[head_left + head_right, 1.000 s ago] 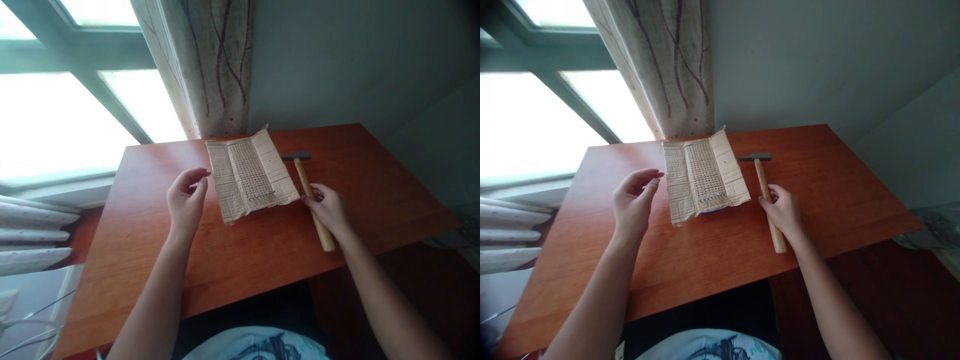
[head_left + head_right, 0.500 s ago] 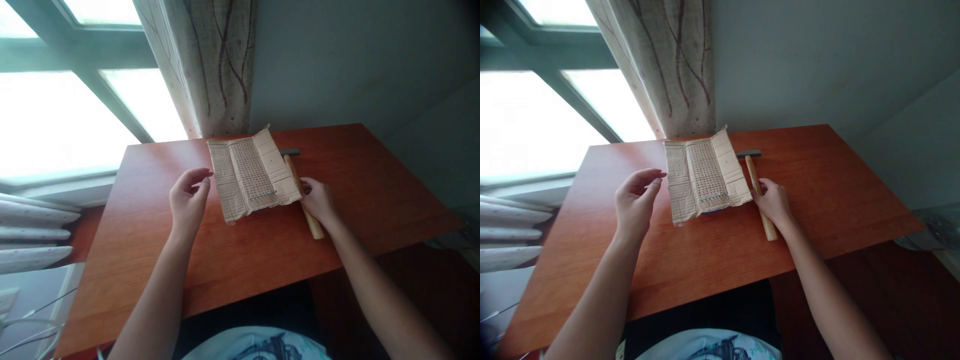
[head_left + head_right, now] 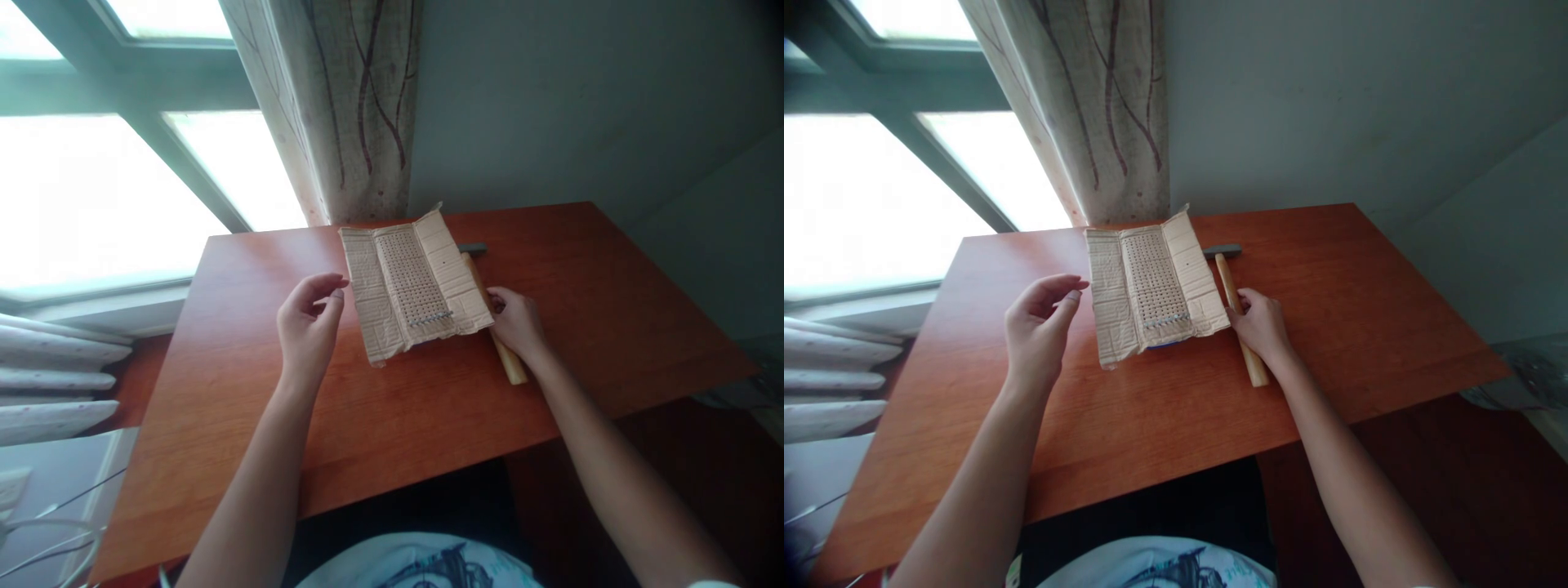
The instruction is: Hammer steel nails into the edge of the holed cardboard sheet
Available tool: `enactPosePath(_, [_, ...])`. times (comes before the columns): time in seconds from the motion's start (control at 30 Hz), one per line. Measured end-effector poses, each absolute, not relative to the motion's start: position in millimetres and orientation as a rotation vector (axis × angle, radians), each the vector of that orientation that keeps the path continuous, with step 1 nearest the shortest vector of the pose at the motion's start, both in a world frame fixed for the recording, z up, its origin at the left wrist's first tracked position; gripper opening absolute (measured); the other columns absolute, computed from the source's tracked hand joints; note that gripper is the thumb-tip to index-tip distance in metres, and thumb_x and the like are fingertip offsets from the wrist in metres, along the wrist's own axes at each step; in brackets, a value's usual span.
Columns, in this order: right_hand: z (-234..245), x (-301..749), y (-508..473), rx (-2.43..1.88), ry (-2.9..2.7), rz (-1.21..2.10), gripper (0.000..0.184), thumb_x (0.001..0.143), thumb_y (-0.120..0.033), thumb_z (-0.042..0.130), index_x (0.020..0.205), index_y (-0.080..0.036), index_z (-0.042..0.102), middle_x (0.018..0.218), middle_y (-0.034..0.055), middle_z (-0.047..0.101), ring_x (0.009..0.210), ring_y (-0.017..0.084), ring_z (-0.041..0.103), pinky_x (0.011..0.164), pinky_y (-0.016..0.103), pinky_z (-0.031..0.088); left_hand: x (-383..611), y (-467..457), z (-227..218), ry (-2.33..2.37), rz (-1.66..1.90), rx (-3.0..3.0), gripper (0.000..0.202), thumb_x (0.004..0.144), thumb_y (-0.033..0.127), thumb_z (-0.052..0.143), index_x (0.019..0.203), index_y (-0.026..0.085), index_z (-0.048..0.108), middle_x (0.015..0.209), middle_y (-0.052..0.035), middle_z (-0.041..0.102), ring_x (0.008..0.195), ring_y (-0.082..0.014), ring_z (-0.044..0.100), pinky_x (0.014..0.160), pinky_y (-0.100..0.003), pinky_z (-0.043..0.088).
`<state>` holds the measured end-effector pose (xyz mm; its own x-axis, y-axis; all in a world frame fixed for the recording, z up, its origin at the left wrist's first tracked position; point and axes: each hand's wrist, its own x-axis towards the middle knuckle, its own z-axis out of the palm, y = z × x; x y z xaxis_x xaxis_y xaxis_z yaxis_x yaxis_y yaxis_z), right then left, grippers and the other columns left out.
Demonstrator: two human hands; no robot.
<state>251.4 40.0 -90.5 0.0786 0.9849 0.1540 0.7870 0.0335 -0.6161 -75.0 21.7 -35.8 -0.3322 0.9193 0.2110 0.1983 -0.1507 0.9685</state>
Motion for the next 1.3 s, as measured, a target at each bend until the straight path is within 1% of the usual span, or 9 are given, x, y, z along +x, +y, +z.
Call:
enactPosePath(0.17, [-91, 253, 41, -1.802, -1.75, 0.459, 0.024, 0.08, -0.029, 0.068, 0.099, -0.016, 0.075, 0.087, 0.0096, 0.079, 0.077, 0.025, 0.073, 0.07, 0.032, 0.051, -75, 21, -36, 1.499, 1.543, 1.292, 0.019, 0.082, 0.028, 0.073, 0.099, 0.019, 0.075, 0.1, -0.0061, 0.079, 0.093, -0.0186, 0.073, 0.072, -0.025, 0.053])
enactPosePath(0.37, [-89, 251, 41, -1.782, -1.721, 0.513, 0.02, 0.08, -0.026, 0.069, 0.097, -0.018, 0.075, 0.088, 0.0095, 0.08, 0.08, 0.025, 0.075, 0.071, 0.032, 0.053, -74, 21, -35, 1.512, 1.537, 1.288, 0.02, 0.081, 0.028, 0.073, 0.099, 0.019, 0.075, 0.099, -0.0064, 0.079, 0.092, -0.0189, 0.073, 0.07, -0.025, 0.053])
enactPosePath(0.6, [-87, 250, 41, -1.778, -1.72, 0.518, 0.017, 0.08, -0.025, 0.069, 0.095, -0.018, 0.076, 0.089, 0.0093, 0.081, 0.082, 0.026, 0.075, 0.071, 0.032, 0.053, -74, 21, -35, 1.506, 1.541, 1.301, 0.019, 0.082, 0.027, 0.072, 0.098, 0.019, 0.075, 0.099, -0.0063, 0.078, 0.094, -0.0191, 0.073, 0.072, -0.025, 0.054])
enactPosePath(0.9, [-88, 252, 42, -1.777, -1.734, 0.529, 0.019, 0.081, -0.027, 0.068, 0.096, -0.018, 0.075, 0.091, 0.0096, 0.08, 0.082, 0.026, 0.075, 0.072, 0.032, 0.053, -74, 21, -36, 1.492, 1.545, 1.288, 0.018, 0.082, 0.027, 0.073, 0.098, 0.019, 0.075, 0.099, -0.0062, 0.079, 0.093, -0.0188, 0.073, 0.072, -0.025, 0.053])
enactPosePath(1.07, [-88, 256, 44, -1.806, -1.82, 0.475, 0.025, 0.082, -0.027, 0.066, 0.102, -0.016, 0.075, 0.097, 0.0123, 0.08, 0.086, 0.027, 0.075, 0.074, 0.032, 0.052, -74, 21, -35, 1.498, 1.536, 1.298, 0.018, 0.082, 0.027, 0.072, 0.098, 0.019, 0.075, 0.1, -0.0065, 0.078, 0.094, -0.0193, 0.073, 0.072, -0.026, 0.054])
enactPosePath(1.2, [-86, 259, 44, -1.863, -1.912, 0.406, 0.028, 0.083, -0.028, 0.064, 0.106, -0.015, 0.074, 0.095, 0.0123, 0.079, 0.085, 0.027, 0.073, 0.073, 0.032, 0.049, -74, 20, -35, 1.493, 1.542, 1.288, 0.018, 0.082, 0.026, 0.073, 0.098, 0.019, 0.075, 0.099, -0.0062, 0.078, 0.093, -0.0189, 0.073, 0.072, -0.025, 0.053])
enactPosePath(1.3, [-85, 260, 43, -1.861, -1.989, 0.303, 0.028, 0.084, -0.029, 0.064, 0.105, -0.014, 0.074, 0.094, 0.0122, 0.076, 0.084, 0.027, 0.069, 0.073, 0.033, 0.047, -73, 20, -35, 1.486, 1.545, 1.287, 0.018, 0.082, 0.027, 0.073, 0.098, 0.018, 0.075, 0.099, -0.0061, 0.079, 0.094, -0.019, 0.073, 0.072, -0.025, 0.053])
